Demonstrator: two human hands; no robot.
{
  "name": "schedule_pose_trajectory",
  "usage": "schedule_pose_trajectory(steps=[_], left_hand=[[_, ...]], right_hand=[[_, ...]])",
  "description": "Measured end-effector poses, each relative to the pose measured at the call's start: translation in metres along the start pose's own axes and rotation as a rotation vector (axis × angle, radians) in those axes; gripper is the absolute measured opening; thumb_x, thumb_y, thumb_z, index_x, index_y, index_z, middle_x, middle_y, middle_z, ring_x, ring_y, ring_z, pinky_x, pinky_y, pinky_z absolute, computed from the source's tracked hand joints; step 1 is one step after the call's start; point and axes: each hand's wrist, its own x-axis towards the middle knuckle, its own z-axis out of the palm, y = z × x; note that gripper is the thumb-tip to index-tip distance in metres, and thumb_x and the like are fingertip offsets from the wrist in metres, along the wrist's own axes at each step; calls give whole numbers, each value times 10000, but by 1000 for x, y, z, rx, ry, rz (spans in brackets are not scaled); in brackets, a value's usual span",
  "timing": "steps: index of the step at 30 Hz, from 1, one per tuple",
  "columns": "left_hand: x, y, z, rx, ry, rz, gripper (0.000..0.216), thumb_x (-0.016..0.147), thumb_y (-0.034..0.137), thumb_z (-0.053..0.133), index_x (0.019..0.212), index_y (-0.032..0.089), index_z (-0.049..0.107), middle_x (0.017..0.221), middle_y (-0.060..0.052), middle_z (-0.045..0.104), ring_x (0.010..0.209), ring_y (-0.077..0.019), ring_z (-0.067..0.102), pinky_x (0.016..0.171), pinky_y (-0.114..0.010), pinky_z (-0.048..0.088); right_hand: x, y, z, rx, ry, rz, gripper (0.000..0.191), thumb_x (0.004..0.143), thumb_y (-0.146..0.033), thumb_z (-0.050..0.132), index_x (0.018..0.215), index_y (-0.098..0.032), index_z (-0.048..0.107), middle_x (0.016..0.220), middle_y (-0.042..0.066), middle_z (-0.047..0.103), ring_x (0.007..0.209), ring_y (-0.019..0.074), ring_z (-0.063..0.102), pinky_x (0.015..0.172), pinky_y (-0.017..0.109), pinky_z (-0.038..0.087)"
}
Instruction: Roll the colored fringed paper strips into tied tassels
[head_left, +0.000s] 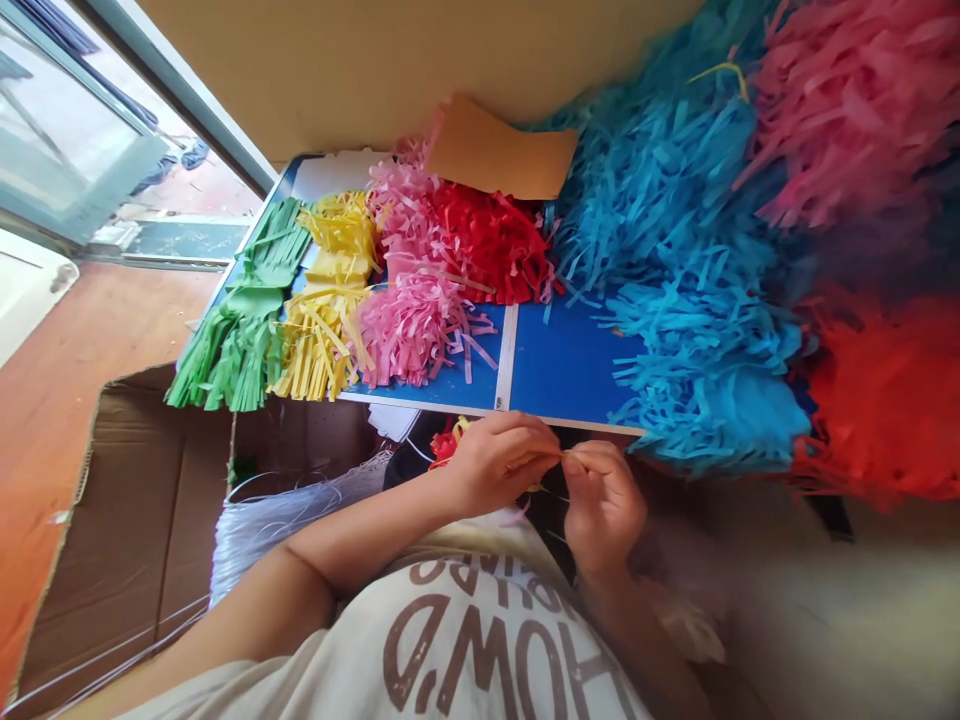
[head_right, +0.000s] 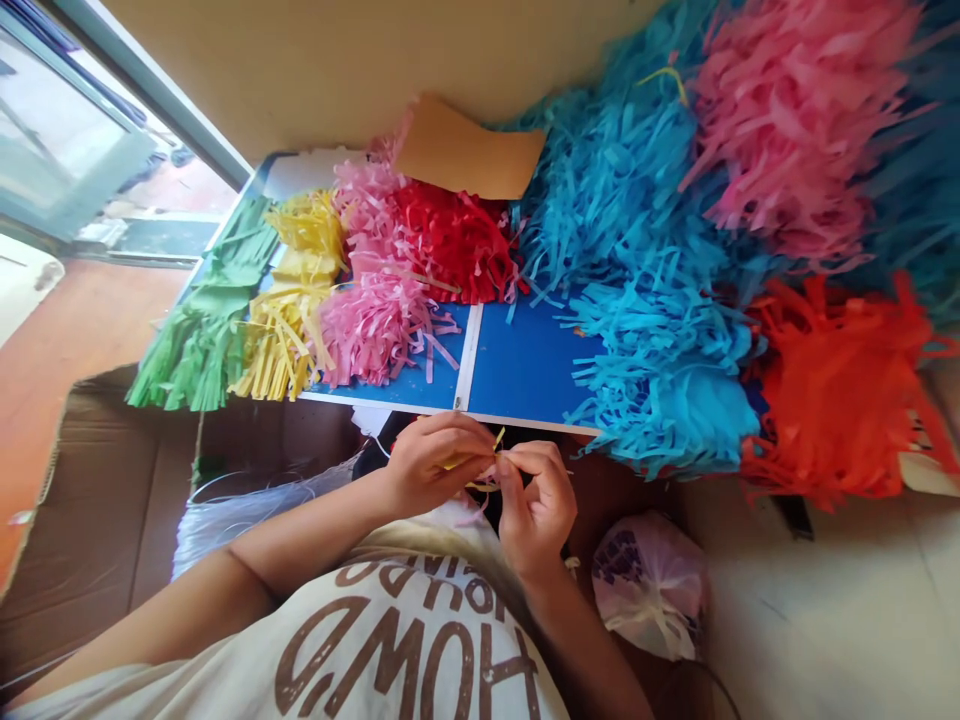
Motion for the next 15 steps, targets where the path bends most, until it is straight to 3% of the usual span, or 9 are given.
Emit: schedule_pose_trajectory(steps=[6,15], left_hand=[[1,0,4,5,11,82,63,870,136,666,920,163,693,879,-80,742,816,-135,696,765,-233,569],[1,-1,3,-73,-40,11,42,866,144,663,895,161,688,886,-98,757,838,-152,719,775,-240,579]], right_hand=[[2,3,-8,-24,12,-135,177,852,-49,640,895,-219,661,824,3,674,778,153,619,726,333,507],[0,5,-8,-33,-24,-166,202,837,-53,664,924,-233,691,831,12,683,785,170,634,722,358,523]])
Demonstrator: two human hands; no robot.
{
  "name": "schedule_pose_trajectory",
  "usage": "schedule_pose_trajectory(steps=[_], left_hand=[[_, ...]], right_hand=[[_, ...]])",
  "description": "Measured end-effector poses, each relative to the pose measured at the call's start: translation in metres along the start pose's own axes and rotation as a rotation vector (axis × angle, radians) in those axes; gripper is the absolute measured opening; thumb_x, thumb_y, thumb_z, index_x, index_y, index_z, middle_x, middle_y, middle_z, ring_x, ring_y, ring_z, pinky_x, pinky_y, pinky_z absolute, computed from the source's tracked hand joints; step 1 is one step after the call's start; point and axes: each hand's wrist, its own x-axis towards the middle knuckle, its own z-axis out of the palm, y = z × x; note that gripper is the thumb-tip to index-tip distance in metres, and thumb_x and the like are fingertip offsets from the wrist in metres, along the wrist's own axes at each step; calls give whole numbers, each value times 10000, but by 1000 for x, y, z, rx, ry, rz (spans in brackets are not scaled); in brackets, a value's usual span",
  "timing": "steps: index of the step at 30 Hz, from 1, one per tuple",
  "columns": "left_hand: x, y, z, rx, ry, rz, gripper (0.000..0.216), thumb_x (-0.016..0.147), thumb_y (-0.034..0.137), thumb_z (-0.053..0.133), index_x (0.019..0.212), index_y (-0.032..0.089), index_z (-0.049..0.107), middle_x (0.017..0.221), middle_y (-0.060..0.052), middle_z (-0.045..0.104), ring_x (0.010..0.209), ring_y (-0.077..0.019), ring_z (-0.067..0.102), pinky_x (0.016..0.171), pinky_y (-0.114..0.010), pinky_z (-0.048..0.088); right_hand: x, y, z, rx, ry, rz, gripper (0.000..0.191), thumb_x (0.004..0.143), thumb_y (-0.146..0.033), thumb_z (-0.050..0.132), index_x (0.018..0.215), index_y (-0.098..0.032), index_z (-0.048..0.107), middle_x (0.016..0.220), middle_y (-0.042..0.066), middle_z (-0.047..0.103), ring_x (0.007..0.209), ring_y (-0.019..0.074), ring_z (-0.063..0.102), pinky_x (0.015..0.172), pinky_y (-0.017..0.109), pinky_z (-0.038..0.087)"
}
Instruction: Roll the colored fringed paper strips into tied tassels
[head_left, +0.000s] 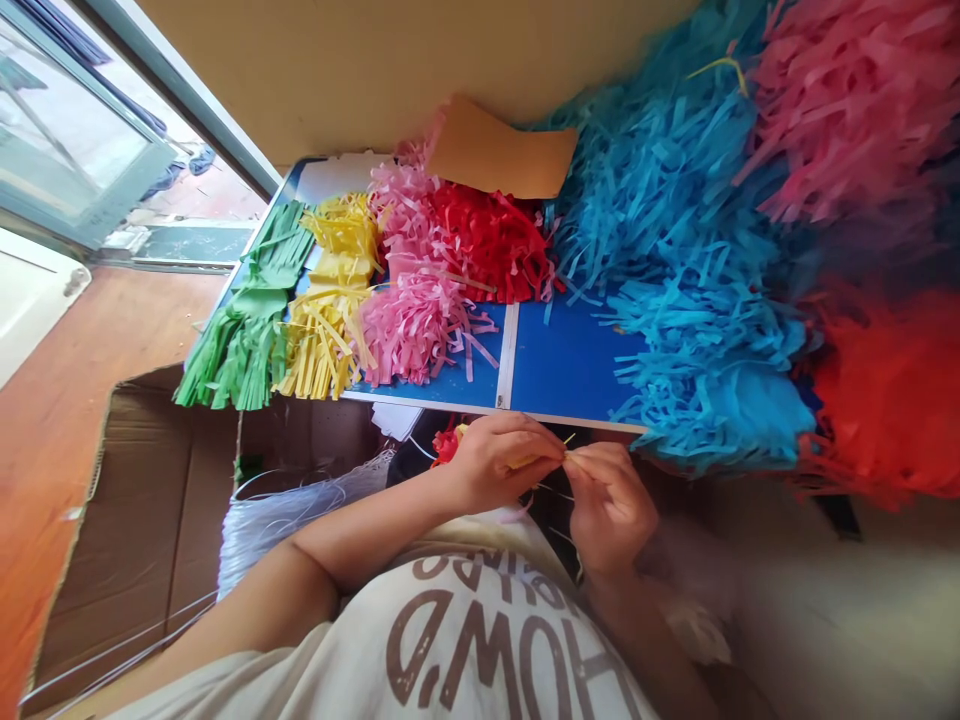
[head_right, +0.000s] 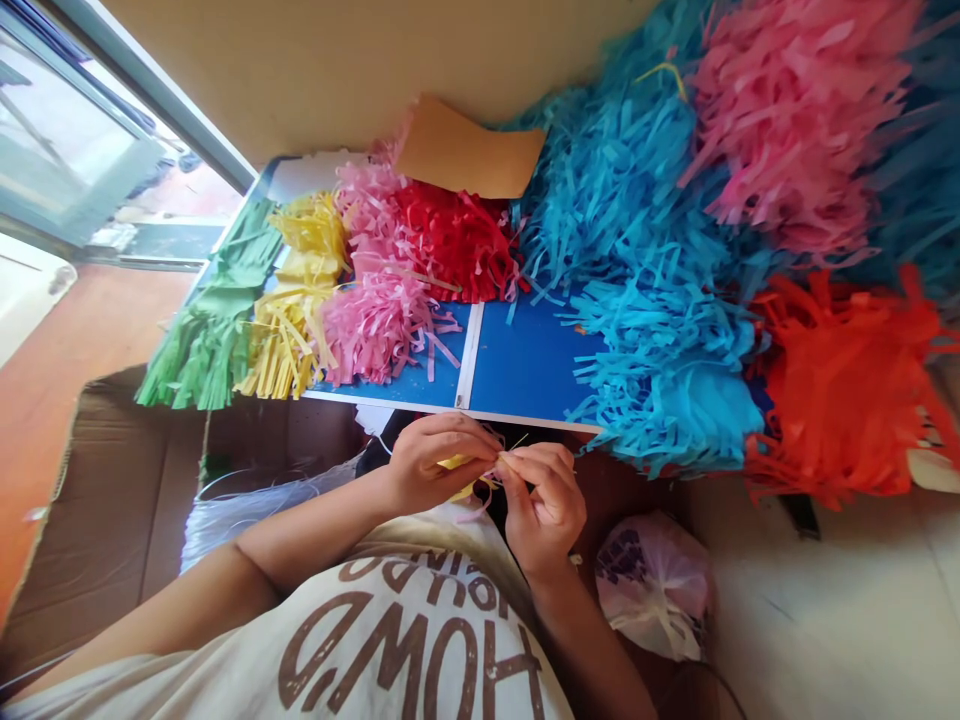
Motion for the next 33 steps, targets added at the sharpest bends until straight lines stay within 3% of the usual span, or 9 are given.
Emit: schedule_pose_trajectory(steps=[5,8,11,15,20,23,25,28,33], left_hand=[[-8,-1,-1,-8,-104,-176,36,854,202,659,862,168,665,857,-79,761,865,-173,733,887,-280,570],[-15,-4,-19,-157,-100,-339,59,853,222,663,868,165,671,895,-90,764,907,-188,730,955,-334,550],[-20,-11,-43,-362,23,-544,143,820,272,727,806,156,647,818,-74,761,853,-194,738,963,-366,547],[-25,-19,-52,-448,88,-776,294,718,373,823,752,143,643,673,-29,706,679,-163,712,751,-282,579],[-29,-15,-33,-510,111,-929,363,607,367,892,733,136,643,660,3,664,584,-97,625,559,-180,493],[-29,-13,-32,-458,131,-939,357,604,357,896,699,131,636,634,9,650,550,-74,578,520,-158,450],[-27,-13,-33,-446,62,-941,352,635,394,875,689,126,652,627,-15,665,540,-88,581,507,-171,444],[-20,-10,-25,-426,-202,-876,327,701,418,827,680,119,698,611,-54,677,550,-121,601,524,-206,468],[-11,-8,23,-443,-598,-673,296,867,438,656,873,149,717,1050,-127,719,816,-165,676,630,-227,527]], right_hand=[[-2,1,-2,-1,-63,45,168,851,-95,662,921,-242,706,842,11,697,799,167,648,746,346,524],[-13,23,-28,-49,-49,180,113,903,-188,617,939,-238,712,940,36,706,898,184,663,811,355,533],[-41,53,-64,-222,-109,387,153,917,-308,607,849,-220,712,912,43,701,867,185,664,808,339,535],[-83,76,-84,-326,-417,492,210,904,-375,607,801,-237,727,832,33,702,792,184,658,750,317,528],[-109,86,-72,-441,-338,523,255,901,-394,560,1011,-220,711,1048,112,681,1020,261,613,939,441,472],[-112,99,-75,-458,-324,565,244,862,-370,549,978,-202,683,1055,127,671,1026,275,611,932,454,477],[-110,103,-81,-429,-360,585,193,838,-376,556,853,-214,661,999,102,680,980,260,627,891,415,496],[-98,91,-84,-386,-394,626,237,894,-393,494,783,-218,609,822,56,667,806,208,636,753,330,506],[-61,37,-69,-192,-525,625,198,916,-383,561,857,-220,656,723,-5,673,650,137,618,623,236,467]])
